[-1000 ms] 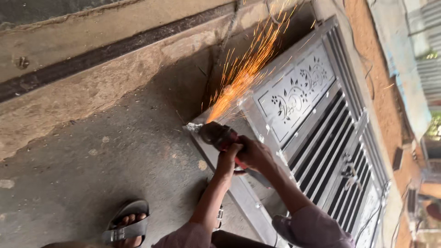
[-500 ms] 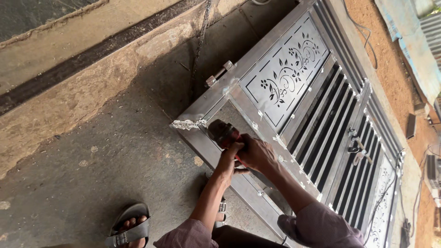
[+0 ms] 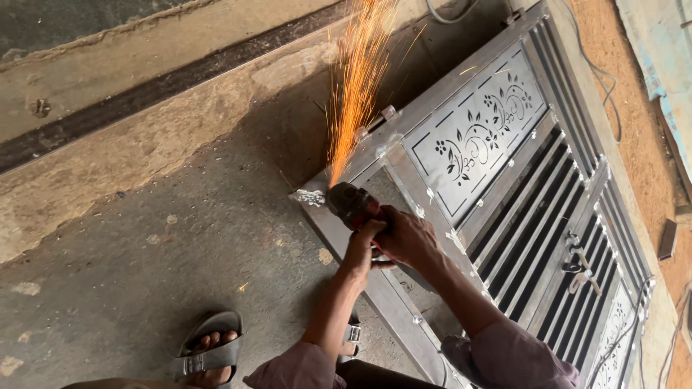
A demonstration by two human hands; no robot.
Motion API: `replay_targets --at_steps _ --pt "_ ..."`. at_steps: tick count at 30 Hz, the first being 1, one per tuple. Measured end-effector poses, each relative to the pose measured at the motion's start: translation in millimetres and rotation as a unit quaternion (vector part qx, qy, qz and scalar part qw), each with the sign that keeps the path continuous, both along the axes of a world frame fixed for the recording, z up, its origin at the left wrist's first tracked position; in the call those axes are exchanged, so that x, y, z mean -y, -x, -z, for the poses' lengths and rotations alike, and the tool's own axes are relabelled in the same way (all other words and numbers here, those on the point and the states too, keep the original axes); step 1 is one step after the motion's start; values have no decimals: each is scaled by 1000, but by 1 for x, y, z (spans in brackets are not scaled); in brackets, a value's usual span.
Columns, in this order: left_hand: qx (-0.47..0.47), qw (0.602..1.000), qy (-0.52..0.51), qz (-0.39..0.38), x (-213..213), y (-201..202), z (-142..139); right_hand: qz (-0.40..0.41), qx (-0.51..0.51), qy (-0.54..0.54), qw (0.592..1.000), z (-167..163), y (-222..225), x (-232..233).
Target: The person uses an angle grinder to grind weld seams on a decorative metal gate frame lying on the ground, working along the joints with both hands as sparks fly, repositioning the grinder to different corners and edges of the frame.
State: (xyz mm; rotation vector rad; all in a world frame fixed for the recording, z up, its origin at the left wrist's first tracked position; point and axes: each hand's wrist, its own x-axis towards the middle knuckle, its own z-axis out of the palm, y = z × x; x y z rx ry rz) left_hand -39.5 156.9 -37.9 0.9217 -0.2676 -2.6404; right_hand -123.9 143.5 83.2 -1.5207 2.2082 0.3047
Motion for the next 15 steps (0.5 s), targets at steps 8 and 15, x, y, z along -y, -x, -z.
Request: replay_targets --at_steps 8,15 --pt "46 998 -2 -45 2 -10 -3 -14 -15 -43 999 23 0 8" --pt "-23 994 11 -102 -7 21 10 -47 -62 -75 994 52 57 -14"
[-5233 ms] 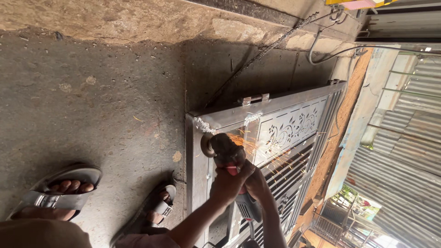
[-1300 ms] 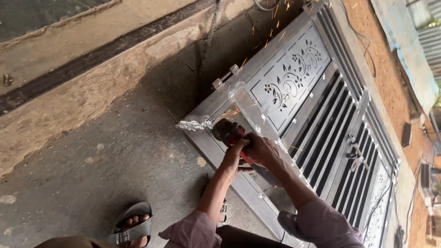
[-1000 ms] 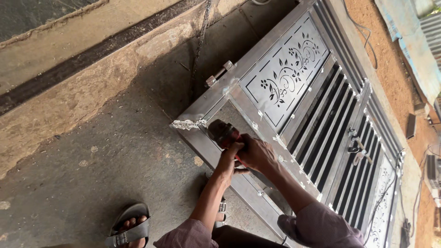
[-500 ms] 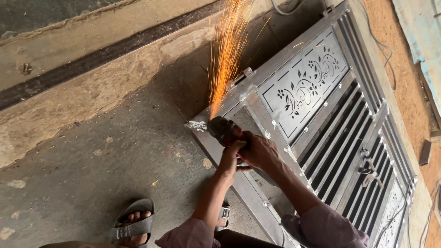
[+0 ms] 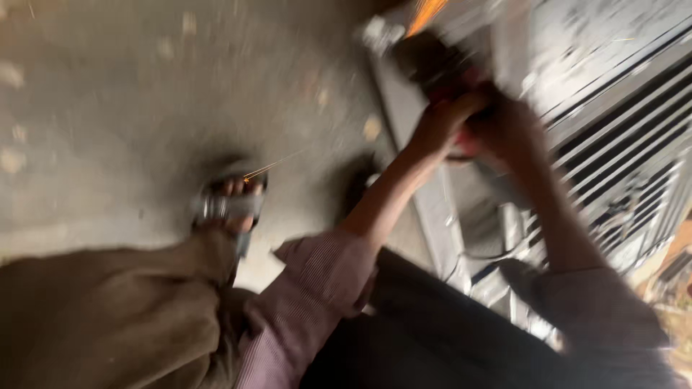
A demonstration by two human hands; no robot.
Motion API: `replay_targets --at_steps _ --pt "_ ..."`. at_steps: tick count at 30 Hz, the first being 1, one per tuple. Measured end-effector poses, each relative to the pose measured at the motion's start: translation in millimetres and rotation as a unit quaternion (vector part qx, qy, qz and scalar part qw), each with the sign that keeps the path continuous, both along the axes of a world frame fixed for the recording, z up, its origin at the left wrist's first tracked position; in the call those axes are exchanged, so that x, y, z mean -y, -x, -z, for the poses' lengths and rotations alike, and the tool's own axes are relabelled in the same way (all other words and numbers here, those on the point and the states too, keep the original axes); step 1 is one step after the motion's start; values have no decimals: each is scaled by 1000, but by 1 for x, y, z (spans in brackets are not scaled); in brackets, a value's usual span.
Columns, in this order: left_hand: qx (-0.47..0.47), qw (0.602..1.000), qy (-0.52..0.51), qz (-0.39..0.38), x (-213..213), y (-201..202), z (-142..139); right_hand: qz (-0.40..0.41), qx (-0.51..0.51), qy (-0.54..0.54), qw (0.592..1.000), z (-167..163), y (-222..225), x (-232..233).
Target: The person uses an angle grinder to grind weld seams on a decorative metal gate frame lying on the ground, working along the joints with both hands as sparks fly, repositioning the grinder to different corners and edges of the frame.
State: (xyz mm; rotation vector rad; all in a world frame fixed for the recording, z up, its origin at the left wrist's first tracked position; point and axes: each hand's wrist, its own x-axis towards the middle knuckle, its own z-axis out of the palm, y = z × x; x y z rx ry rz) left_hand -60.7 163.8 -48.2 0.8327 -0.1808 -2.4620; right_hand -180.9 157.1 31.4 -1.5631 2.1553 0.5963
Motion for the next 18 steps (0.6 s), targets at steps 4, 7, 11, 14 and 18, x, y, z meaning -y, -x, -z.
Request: replay_targets --at_steps 4,7,11,14,18 --pt "30 998 45 -41 -28 31 4 -89 -8 6 996 -15 24 -25" --pt "26 996 76 -32 -41 46 14 -104 139 75 982 -20 22 -38" --pt "30 993 105 -44 -42 52 21 -127 112 72 983 -22 13 -37" --pt "36 996 77 -29 -30 46 21 -143 105 77 981 -29 8 -28" --pt "55 991 88 -83 -18 35 24 -160 105 81 978 -31 1 -16"
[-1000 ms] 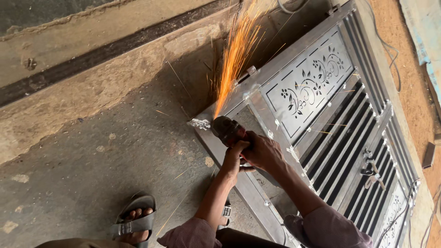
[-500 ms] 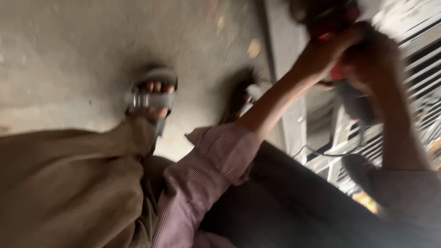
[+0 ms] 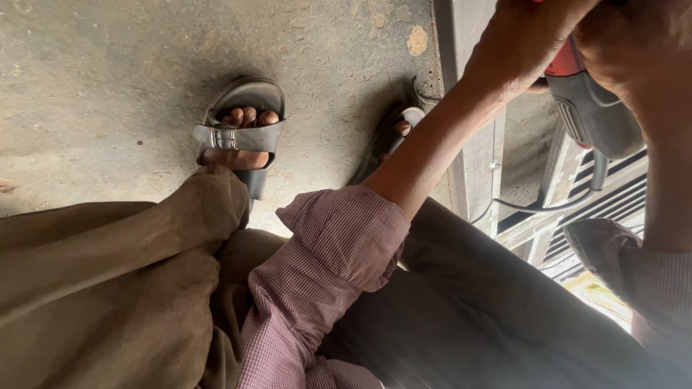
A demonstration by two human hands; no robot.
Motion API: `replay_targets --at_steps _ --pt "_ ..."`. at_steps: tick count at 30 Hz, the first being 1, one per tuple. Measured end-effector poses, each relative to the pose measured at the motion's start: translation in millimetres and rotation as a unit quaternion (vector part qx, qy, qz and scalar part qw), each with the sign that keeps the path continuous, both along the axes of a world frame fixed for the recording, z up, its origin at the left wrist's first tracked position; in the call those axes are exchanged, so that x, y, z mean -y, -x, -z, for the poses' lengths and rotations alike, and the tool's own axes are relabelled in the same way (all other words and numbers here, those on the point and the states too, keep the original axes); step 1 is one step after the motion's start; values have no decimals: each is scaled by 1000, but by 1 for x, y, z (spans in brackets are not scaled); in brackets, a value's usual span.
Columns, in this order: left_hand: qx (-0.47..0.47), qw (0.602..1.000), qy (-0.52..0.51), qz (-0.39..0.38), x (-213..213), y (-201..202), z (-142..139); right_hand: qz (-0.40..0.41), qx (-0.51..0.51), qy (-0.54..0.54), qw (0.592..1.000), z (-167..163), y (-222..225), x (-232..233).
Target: The person uses an angle grinder to grind weld seams on a decorative metal gate frame lying on the ground, working along the joints with both hands as sparks fly, repositioning the grinder to different corners and edges of the frame.
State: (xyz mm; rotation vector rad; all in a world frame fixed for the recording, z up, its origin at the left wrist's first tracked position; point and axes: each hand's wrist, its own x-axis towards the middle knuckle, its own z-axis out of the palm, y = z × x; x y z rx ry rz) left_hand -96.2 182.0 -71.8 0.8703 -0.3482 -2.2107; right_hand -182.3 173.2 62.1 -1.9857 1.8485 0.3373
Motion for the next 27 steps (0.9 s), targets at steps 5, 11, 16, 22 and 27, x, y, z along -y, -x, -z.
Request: replay_targets --at_steps 5,11,16,22,27 --pt "-75 997 -9 14 3 0 1 -6 -2 3 1000 -4 -6 8" --pt "-77 992 -25 98 -10 12 -11 13 -23 8 1000 -11 -7 -8" --pt "-100 960 -85 247 -38 -3 -41 260 -155 -79 950 -26 1 -47" --pt "-114 944 -93 296 -88 -16 -69 371 -149 -136 906 -36 6 -123" --pt "-71 909 -157 379 -132 -9 -59 489 -100 -207 841 -32 -2 -157"
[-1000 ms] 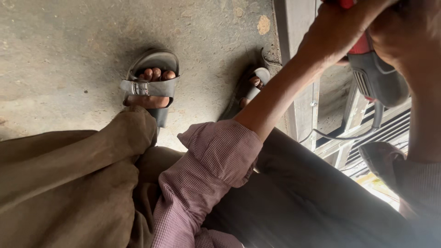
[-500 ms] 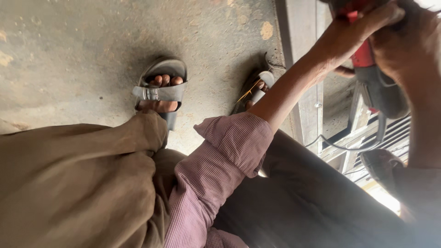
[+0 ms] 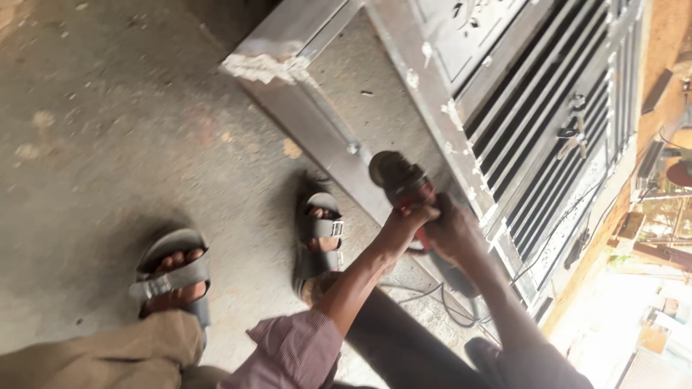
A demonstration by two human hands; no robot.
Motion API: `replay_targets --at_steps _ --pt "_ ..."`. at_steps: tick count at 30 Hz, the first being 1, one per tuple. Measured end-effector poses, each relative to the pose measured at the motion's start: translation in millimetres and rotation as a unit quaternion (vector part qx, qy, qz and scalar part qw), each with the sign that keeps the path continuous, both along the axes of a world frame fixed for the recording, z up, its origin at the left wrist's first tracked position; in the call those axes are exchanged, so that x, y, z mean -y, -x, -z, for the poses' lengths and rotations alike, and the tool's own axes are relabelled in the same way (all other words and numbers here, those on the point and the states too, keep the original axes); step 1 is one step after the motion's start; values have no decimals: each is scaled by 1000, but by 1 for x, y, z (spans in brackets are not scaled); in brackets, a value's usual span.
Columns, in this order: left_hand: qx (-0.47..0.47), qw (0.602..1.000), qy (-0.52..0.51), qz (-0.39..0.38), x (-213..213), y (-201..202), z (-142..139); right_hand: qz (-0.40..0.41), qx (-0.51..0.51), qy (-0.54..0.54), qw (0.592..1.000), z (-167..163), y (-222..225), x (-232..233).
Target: The person uses an angle grinder to grind weld seams on a decorative metal gate frame lying on the ground, working along the joints with both hands as sparks fly, repositioning the grinder to different corners and edges of the frame.
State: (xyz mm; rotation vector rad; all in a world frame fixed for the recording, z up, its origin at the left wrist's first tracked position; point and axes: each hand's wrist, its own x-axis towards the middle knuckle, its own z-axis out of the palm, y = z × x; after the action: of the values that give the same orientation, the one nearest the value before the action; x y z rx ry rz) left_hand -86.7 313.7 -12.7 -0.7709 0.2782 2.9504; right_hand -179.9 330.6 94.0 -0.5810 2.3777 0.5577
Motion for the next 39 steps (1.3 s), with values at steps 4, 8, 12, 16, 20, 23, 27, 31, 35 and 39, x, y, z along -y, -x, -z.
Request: replay_targets --at_steps 4,8,12,16,20,23,27,31,35,39 --pt "-2 985 19 -173 -29 11 21 20 21 -6 1000 11 -5 -5" --pt "52 974 -5 -222 -29 15 29 -107 27 112 988 18 -6 7" --pt "91 976 -61 -185 -9 15 16 -99 31 128 986 8 -5 30" --pt "74 978 -73 -182 1 21 4 -122 36 97 987 -3 -1 47" --pt "45 966 -60 -248 -4 26 8 -126 27 61 990 3 4 48" --pt "55 971 -67 -224 -8 28 14 -173 30 95 980 8 12 42" --pt "39 965 -67 -252 -13 29 14 -153 62 130 978 8 16 36" --pt "21 956 -53 -289 -17 30 16 -182 71 162 967 5 16 37" --pt "25 957 -70 -281 -23 33 23 -175 52 123 975 5 15 38" --pt "31 960 -72 -270 -28 36 29 -181 46 124 975 7 15 35"
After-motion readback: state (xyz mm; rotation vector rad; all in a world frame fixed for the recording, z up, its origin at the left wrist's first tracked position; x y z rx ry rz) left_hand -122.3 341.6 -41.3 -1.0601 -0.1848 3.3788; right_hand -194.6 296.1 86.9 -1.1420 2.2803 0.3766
